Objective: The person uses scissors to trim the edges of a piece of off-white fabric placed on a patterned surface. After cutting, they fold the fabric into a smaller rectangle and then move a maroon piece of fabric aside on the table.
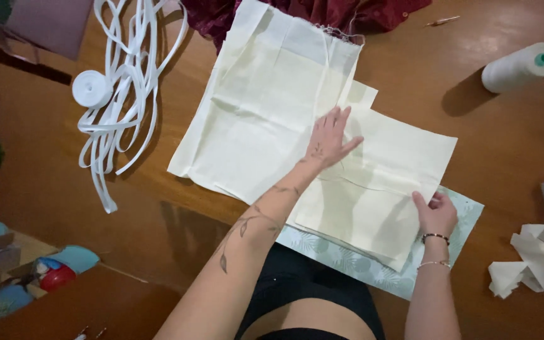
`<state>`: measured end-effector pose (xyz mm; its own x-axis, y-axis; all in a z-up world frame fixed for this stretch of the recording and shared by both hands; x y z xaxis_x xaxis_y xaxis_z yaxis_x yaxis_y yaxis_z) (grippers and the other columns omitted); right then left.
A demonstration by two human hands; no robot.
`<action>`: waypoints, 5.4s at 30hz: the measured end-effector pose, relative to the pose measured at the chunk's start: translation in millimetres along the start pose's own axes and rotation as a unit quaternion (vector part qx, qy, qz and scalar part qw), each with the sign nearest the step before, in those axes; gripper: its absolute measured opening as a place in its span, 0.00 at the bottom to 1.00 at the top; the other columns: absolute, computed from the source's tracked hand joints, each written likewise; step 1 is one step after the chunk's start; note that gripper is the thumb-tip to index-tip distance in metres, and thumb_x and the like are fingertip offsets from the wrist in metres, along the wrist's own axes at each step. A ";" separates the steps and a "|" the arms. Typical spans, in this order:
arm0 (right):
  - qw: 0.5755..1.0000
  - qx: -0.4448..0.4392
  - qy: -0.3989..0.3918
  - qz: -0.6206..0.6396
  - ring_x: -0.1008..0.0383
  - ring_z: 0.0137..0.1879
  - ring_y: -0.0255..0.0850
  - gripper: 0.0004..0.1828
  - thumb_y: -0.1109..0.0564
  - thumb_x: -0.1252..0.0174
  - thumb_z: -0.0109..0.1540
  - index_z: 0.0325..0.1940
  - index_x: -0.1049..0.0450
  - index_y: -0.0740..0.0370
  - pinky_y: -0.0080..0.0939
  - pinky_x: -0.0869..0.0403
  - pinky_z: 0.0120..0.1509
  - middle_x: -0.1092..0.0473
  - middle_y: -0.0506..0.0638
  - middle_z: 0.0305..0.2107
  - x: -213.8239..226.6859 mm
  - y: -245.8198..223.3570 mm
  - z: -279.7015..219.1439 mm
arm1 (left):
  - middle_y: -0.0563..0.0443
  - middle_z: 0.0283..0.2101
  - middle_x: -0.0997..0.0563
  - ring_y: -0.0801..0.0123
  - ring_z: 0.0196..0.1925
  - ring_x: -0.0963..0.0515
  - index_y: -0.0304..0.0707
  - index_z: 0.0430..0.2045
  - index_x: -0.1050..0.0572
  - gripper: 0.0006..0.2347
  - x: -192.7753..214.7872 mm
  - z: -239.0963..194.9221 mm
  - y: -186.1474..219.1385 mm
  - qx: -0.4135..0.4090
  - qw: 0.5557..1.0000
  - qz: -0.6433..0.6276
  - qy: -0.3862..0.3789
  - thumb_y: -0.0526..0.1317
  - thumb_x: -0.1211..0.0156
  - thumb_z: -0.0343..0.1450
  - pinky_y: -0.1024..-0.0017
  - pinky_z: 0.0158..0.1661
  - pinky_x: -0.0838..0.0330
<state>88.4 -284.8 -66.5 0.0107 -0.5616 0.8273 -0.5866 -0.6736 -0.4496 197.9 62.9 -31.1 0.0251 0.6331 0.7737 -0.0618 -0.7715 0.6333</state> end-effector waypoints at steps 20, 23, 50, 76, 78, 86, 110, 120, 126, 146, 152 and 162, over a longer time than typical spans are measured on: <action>0.951 0.099 -0.174 0.234 0.28 0.46 0.47 0.32 0.47 0.30 0.61 0.59 0.31 0.70 0.53 0.27 0.54 0.29 0.61 0.46 15.0 -238.4 -139.6 | 0.41 0.64 0.34 0.52 0.64 0.29 0.50 0.65 0.33 0.22 30.3 -23.6 -48.5 0.100 0.868 -0.482 -0.063 0.44 0.42 0.73 0.58 0.62 0.32; 0.950 0.146 -0.204 0.184 0.26 0.50 0.61 0.38 0.42 0.33 0.61 0.61 0.35 0.75 0.58 0.26 0.53 0.33 0.72 0.53 -2.0 -338.4 -194.3 | 0.36 0.71 0.43 0.42 0.73 0.46 0.49 0.72 0.50 0.26 75.3 -48.3 -57.1 0.164 0.691 -0.700 -0.073 0.49 0.52 0.78 0.42 0.69 0.53; 0.858 0.503 0.097 -0.041 0.40 0.69 0.61 0.28 0.47 0.51 0.70 0.71 0.35 0.64 0.57 0.37 0.71 0.42 0.66 0.64 -113.4 -276.6 -103.4 | 0.55 0.36 0.15 0.57 0.46 0.17 0.54 0.40 0.18 0.13 188.9 -79.6 -322.3 0.337 0.930 -0.147 -0.015 0.54 0.34 0.67 0.59 0.48 0.25; 0.964 0.098 -0.064 0.238 0.20 0.44 0.35 0.44 0.54 0.22 0.51 0.66 0.39 0.43 0.34 0.19 0.48 0.26 0.47 0.45 -159.6 -282.5 -50.8 | 0.55 0.31 0.16 0.66 0.37 0.16 0.52 0.33 0.18 0.18 248.3 -53.9 -238.8 0.403 0.892 -0.204 -0.019 0.54 0.22 0.54 0.66 0.41 0.24; 0.946 0.046 -0.109 0.302 0.20 0.40 0.34 0.47 0.54 0.19 0.51 0.66 0.41 0.41 0.36 0.18 0.45 0.23 0.46 0.43 -176.6 -266.1 -27.6 | 0.46 0.38 0.16 0.60 0.43 0.18 0.41 0.40 0.19 0.23 256.8 -46.7 -236.4 0.387 0.883 -0.266 -0.010 0.50 0.22 0.55 0.66 0.44 0.26; 0.928 0.102 -0.178 0.312 0.21 0.42 0.41 0.30 0.51 0.21 0.54 0.54 0.28 0.56 0.39 0.19 0.42 0.23 0.52 0.39 -186.1 -288.6 6.7 | 0.49 0.31 0.17 0.63 0.36 0.17 0.41 0.34 0.17 0.20 238.0 7.0 -278.8 0.367 0.888 -0.274 -0.023 0.50 0.21 0.55 0.69 0.37 0.25; 0.923 0.334 -0.097 0.165 0.26 0.51 0.44 0.33 0.66 0.29 0.48 0.57 0.22 0.49 0.40 0.29 0.59 0.27 0.50 0.41 -69.2 -300.8 -88.6 | 0.53 0.33 0.16 0.77 0.33 0.22 0.56 0.51 0.21 0.22 332.9 -1.8 -184.2 0.070 0.955 -0.284 -0.042 0.33 0.25 0.63 0.79 0.39 0.25; 0.717 0.597 0.307 0.185 0.36 0.44 0.57 0.12 0.88 0.28 0.58 0.40 0.17 0.82 0.51 0.34 0.42 0.38 0.61 0.40 54.5 -359.5 -140.8 | 0.37 0.55 0.25 0.46 0.61 0.25 0.42 0.40 0.19 0.18 370.5 -33.0 -99.1 -0.119 0.942 -0.145 0.279 0.22 0.22 0.61 0.64 0.57 0.16; 0.815 0.531 0.228 0.040 0.34 0.43 0.48 0.17 0.76 0.34 0.55 0.43 0.16 0.61 0.50 0.34 0.54 0.34 0.51 0.32 15.2 -218.3 -154.8 | 0.55 0.42 0.31 0.68 0.47 0.28 0.53 0.35 0.18 0.14 309.4 -140.5 -122.6 0.099 0.970 -0.189 0.117 0.30 0.30 0.61 0.74 0.52 0.31; 0.839 0.532 0.101 -0.060 0.53 0.78 0.55 0.35 0.37 0.45 0.63 0.72 0.36 0.49 0.59 0.57 0.76 0.47 0.62 0.72 -143.7 -266.4 -187.1 | 0.40 0.48 0.22 0.47 0.54 0.24 0.39 0.53 0.26 0.31 188.4 -155.0 -123.8 0.265 0.956 -0.056 0.117 0.57 0.27 0.60 0.51 0.55 0.32; 0.897 0.421 -0.032 0.133 0.39 0.66 0.49 0.29 0.47 0.44 0.65 0.69 0.39 0.52 0.49 0.39 0.71 0.42 0.55 0.60 -151.0 -266.9 -200.9 | 0.55 0.37 0.19 0.61 0.46 0.19 0.49 0.50 0.28 0.32 138.3 -111.7 -158.4 0.258 0.959 -0.094 0.062 0.57 0.23 0.53 0.63 0.49 0.26; 0.748 -0.187 -0.299 0.562 0.23 0.52 0.41 0.38 0.24 0.50 0.61 0.68 0.33 0.44 0.48 0.24 0.61 0.26 0.49 0.53 -122.1 -258.7 -212.2 | 0.59 0.46 0.25 0.63 0.58 0.31 0.56 0.29 0.24 0.12 109.1 -191.9 -55.5 -0.233 0.970 0.070 0.010 0.54 0.34 0.60 0.50 0.59 0.47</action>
<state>67.0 60.0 20.3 -0.3648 -0.8620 -0.3521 -0.6818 0.5048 -0.5295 12.6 187.0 14.3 -0.0341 0.5292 0.8478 -0.5068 -0.7403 0.4417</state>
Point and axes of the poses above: each hand's wrist, its own z-axis towards the middle knuckle, its own x-axis out of the back of the hand, y = z × x, the point moved 2 cm from there along z, towards the middle knuckle
